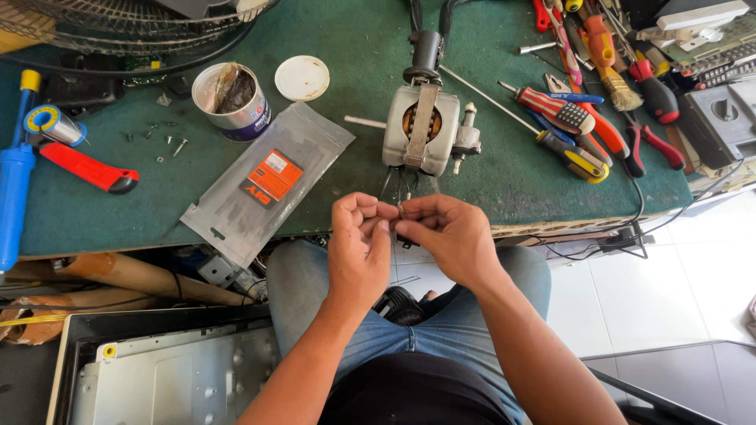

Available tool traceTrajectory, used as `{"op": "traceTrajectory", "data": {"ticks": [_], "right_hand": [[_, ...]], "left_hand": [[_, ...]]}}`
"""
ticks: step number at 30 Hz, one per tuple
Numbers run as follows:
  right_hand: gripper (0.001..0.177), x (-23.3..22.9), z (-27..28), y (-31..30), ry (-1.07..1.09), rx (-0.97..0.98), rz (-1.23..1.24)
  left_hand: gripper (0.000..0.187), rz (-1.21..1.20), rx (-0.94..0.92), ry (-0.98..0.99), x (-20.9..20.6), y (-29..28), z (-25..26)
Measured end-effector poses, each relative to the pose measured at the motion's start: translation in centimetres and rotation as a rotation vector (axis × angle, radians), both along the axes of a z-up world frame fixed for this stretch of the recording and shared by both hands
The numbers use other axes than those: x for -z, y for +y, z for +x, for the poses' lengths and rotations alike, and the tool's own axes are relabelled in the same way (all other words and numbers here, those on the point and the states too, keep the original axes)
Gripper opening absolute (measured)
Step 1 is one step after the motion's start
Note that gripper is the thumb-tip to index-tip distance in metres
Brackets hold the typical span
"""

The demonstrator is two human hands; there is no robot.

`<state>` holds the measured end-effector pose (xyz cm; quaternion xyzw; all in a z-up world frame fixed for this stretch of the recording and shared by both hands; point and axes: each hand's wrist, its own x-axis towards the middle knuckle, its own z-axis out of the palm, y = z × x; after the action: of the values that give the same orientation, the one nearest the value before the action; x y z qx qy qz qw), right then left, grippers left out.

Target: The person applies lubricant to the shaft of a small electric motor, rotates the shaft by hand, and then twists and connects two wires attached to the motor. The work is performed on a cluttered workbench with various tools and parts visible.

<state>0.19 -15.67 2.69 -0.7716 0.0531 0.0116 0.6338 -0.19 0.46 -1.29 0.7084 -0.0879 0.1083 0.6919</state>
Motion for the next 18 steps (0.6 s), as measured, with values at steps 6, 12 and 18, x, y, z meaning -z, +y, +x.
{"op": "traceTrajectory", "data": {"ticks": [6,12,18], "right_hand": [[0.017,0.0,0.4,-0.2,0.010,0.072,0.049],[0.015,0.0,0.6,-0.2,0.036,0.117,0.210],[0.012,-1.7,0.8,-0.7,0.040,0.037,0.094]], "left_hand": [[0.040,0.086,-0.026,-0.014,-2.7,-0.3,0.0],[0.055,-0.006,0.018,0.183,-3.3,0.1,0.8],[0.026,0.272,-0.033,-0.011,-2.6,0.1,1.7]]}}
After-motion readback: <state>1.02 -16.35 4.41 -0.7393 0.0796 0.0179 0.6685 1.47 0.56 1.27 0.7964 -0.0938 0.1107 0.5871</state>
